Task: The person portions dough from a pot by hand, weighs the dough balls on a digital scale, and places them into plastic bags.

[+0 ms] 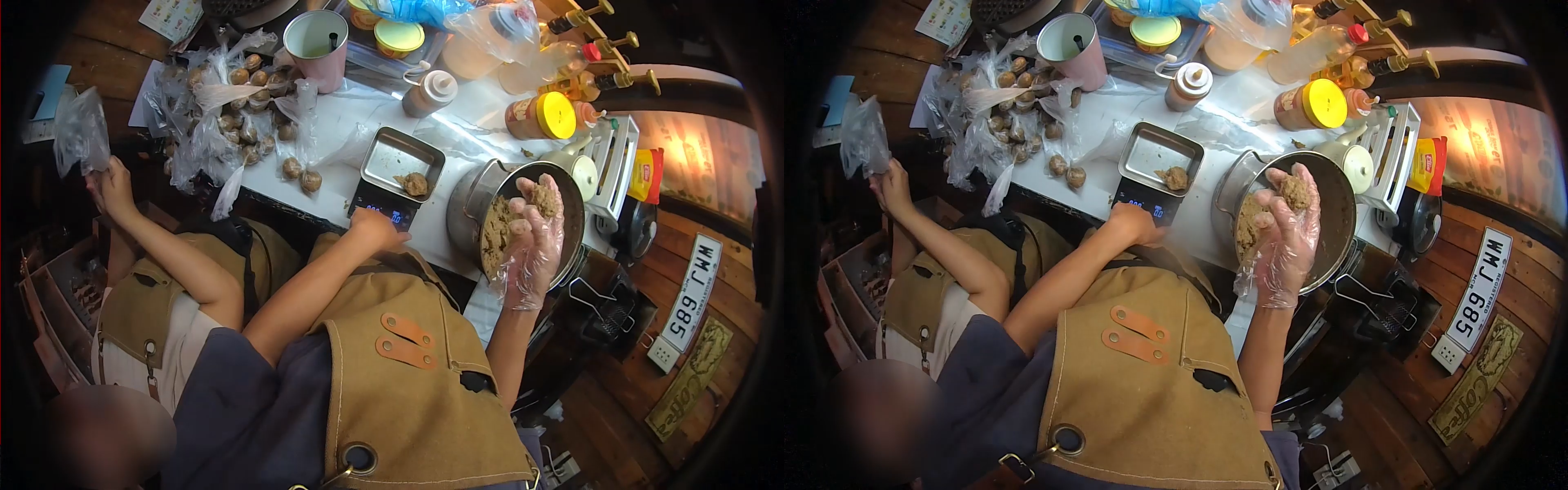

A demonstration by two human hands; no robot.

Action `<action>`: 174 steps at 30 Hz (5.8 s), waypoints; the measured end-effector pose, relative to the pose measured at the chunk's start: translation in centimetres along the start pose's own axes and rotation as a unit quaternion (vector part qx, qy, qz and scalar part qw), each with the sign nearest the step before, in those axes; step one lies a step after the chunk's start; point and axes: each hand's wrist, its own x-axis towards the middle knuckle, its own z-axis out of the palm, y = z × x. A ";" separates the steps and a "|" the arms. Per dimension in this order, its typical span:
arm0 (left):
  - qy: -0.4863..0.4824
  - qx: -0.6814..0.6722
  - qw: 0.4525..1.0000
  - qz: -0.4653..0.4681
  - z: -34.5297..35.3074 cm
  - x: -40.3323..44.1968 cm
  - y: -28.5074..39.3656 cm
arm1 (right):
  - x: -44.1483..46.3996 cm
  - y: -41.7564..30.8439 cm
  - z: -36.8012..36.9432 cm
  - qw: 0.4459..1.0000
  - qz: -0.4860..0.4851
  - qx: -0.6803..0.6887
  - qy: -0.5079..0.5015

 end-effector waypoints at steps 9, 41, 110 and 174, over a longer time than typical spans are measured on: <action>-0.004 -0.032 0.999 0.001 0.2 0.3 -0.3 | -0.4 3.5 2.8 0.978 0.038 -0.156 -0.134; -0.040 -0.122 0.989 0.071 -0.3 0.9 -3.2 | 3.5 0.3 -5.1 0.982 -0.094 -0.159 -0.023; -0.010 -0.156 0.980 0.119 0.9 1.5 -4.1 | 0.2 2.7 5.2 0.859 -0.107 -0.441 -0.235; 0.314 -0.509 0.658 0.458 -9.5 -2.2 10.2 | 15.5 9.7 -14.9 0.950 0.229 -0.209 -0.044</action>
